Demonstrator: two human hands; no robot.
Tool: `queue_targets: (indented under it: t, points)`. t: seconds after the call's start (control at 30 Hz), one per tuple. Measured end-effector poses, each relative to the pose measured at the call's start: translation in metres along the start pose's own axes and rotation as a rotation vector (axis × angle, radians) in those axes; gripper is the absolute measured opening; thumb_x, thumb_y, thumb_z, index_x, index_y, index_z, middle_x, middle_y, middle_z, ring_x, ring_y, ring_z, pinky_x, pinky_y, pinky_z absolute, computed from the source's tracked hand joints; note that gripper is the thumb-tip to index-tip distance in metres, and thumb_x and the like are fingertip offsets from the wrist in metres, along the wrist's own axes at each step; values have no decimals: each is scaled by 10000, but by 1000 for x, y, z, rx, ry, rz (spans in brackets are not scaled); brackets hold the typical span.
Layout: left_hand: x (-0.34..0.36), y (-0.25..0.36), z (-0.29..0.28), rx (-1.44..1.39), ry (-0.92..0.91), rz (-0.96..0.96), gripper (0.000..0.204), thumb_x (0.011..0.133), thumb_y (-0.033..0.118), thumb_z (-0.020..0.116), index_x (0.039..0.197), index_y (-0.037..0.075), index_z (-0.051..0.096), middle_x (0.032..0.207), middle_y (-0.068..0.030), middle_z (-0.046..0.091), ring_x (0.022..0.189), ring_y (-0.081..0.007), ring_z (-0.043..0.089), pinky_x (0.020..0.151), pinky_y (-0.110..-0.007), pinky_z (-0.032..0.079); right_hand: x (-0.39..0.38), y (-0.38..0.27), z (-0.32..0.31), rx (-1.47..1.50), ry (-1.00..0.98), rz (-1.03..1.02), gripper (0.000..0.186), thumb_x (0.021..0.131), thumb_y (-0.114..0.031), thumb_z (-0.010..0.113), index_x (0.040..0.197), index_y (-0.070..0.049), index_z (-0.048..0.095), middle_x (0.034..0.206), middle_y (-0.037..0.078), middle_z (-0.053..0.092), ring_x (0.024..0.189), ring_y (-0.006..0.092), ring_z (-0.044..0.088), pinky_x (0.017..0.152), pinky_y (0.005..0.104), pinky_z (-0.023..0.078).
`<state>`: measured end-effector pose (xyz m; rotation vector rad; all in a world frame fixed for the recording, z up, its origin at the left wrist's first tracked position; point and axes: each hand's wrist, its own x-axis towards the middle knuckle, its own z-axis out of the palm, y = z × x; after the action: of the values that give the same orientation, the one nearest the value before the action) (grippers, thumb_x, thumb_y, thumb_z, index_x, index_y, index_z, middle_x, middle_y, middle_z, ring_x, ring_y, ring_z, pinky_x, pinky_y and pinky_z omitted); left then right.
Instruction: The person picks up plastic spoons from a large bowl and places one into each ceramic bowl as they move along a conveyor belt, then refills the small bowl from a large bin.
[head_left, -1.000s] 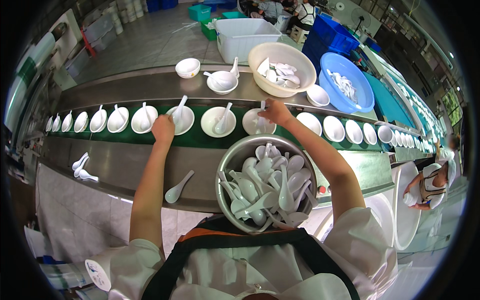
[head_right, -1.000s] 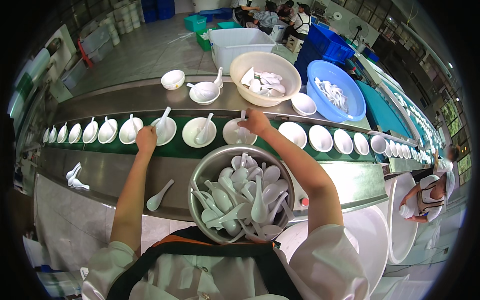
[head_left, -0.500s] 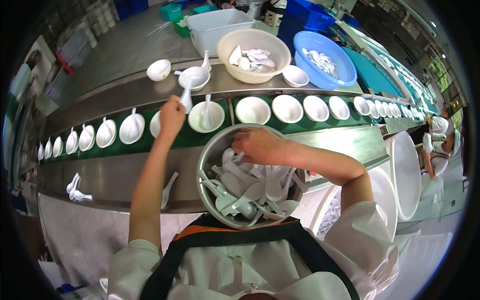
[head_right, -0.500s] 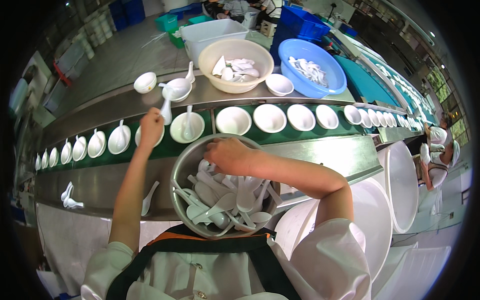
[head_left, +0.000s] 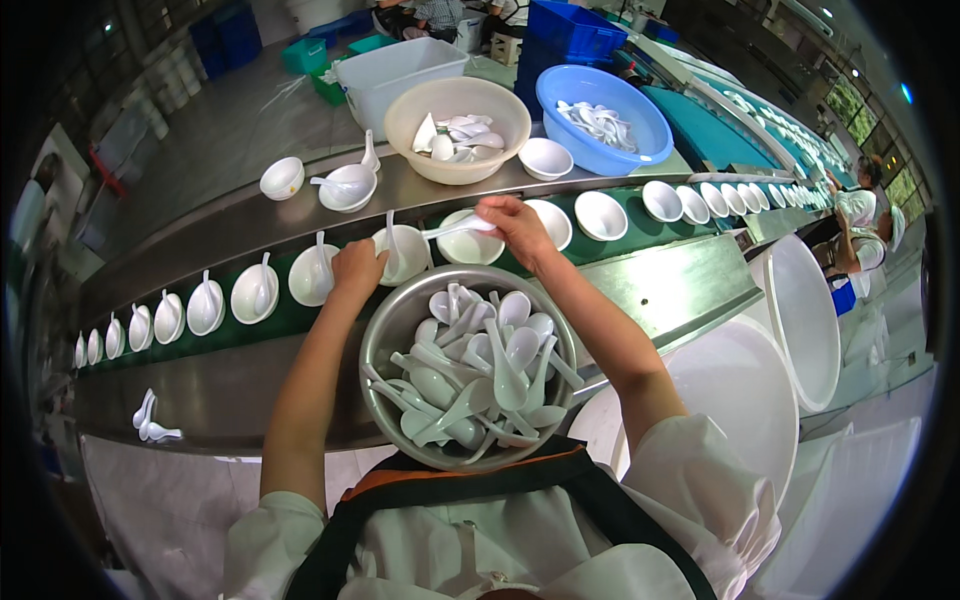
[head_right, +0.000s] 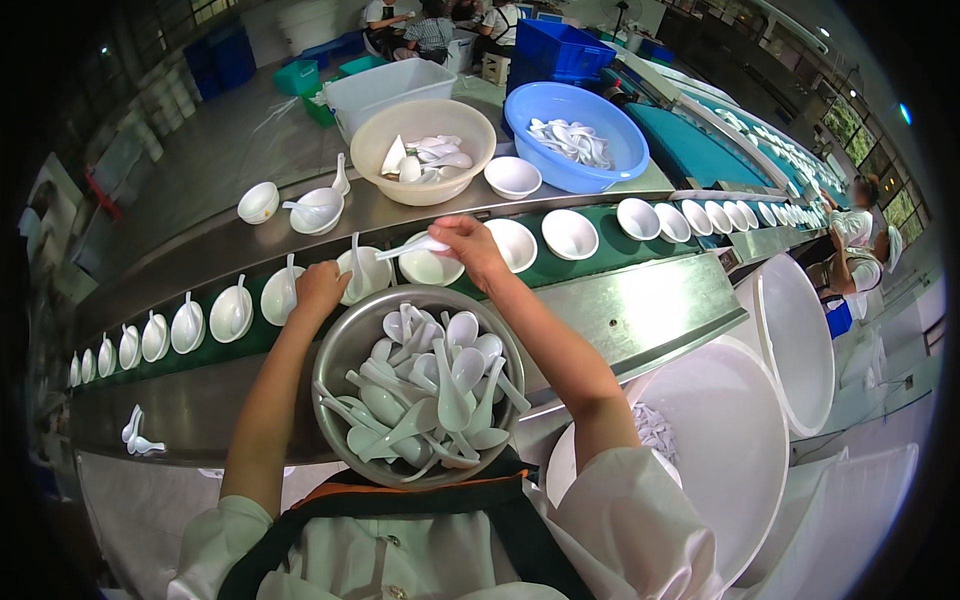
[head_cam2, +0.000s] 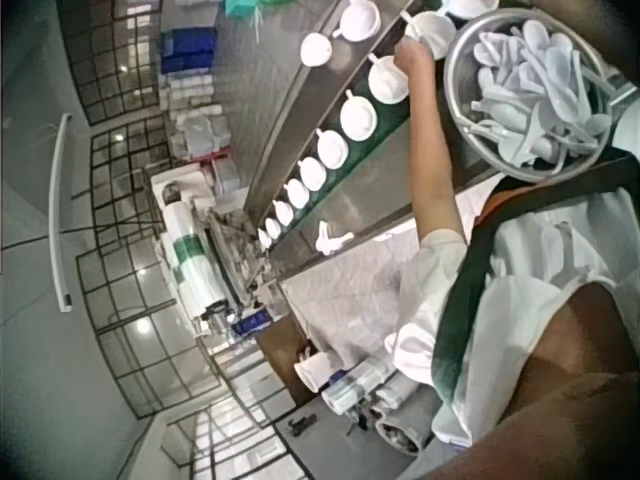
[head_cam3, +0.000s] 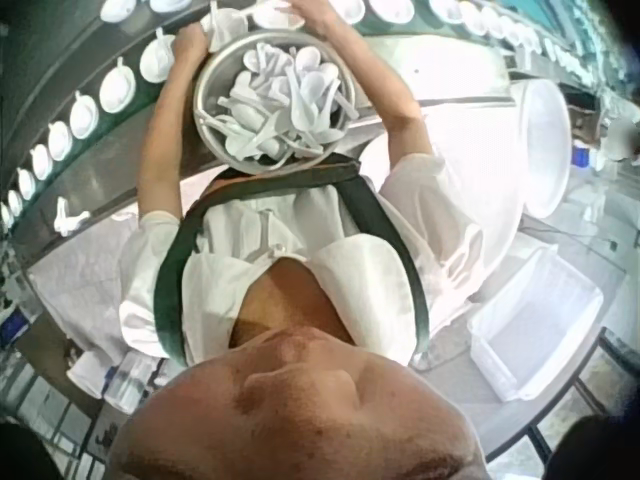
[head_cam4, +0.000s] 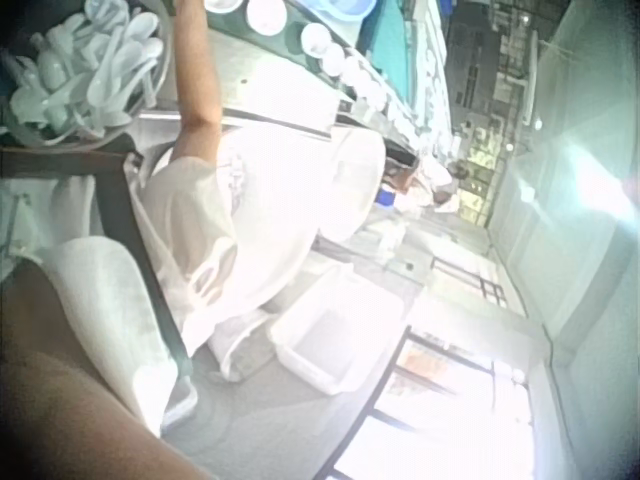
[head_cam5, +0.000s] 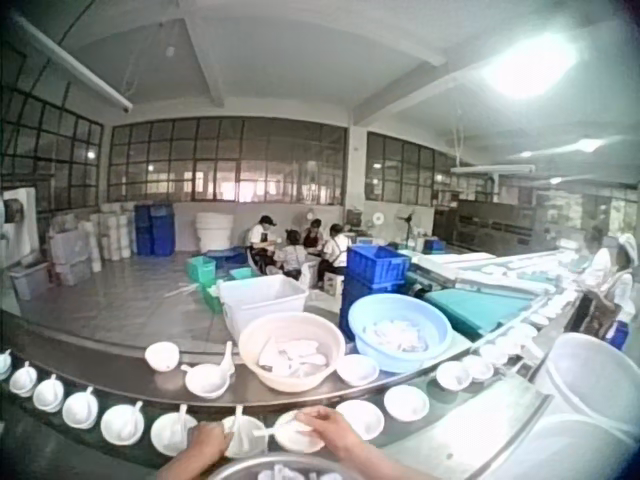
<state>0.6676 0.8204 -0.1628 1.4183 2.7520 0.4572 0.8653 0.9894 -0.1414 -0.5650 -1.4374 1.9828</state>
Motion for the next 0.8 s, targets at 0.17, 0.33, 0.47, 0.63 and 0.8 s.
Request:
queue_targets:
  t: [0.17,0.33,0.47,0.63,0.8]
  points:
    - [-44,12,-48,-417,106,260,220,775,228,636,777,11,599,730,-99,594,679,-214,576,599,-341,448,2,10,-24,-814,299,-749,236,701,-23,675,840,-31,486,776,90,556,693,227,563,639,296,463]
    - [-113,49,-91,-405,-240,756,213,714,197,680,822,40,586,795,-80,558,753,-231,532,673,-332,425,-4,33,-51,-1329,48,-793,312,703,-99,687,948,-45,502,880,133,551,797,313,578,694,376,478]
    - [-119,41,-79,-329,-357,819,218,709,180,685,831,35,578,773,-71,526,751,-239,523,687,-336,420,-30,-8,-15,-950,-189,-393,353,746,-154,693,1046,-42,545,1052,118,550,952,244,563,798,333,475]
    - [-111,46,-84,-568,-494,732,177,741,154,660,832,31,572,743,-56,533,663,-177,508,612,-294,411,-87,-67,3,-1203,-726,-510,216,728,-110,681,925,-62,607,1032,125,577,905,258,582,775,309,476]
    - [-114,55,-88,-828,-453,473,134,805,144,622,849,26,576,673,9,512,595,-57,447,533,-224,368,-91,-94,4,-1313,-544,-433,173,721,-67,666,888,-58,625,872,85,635,761,238,619,678,291,495]
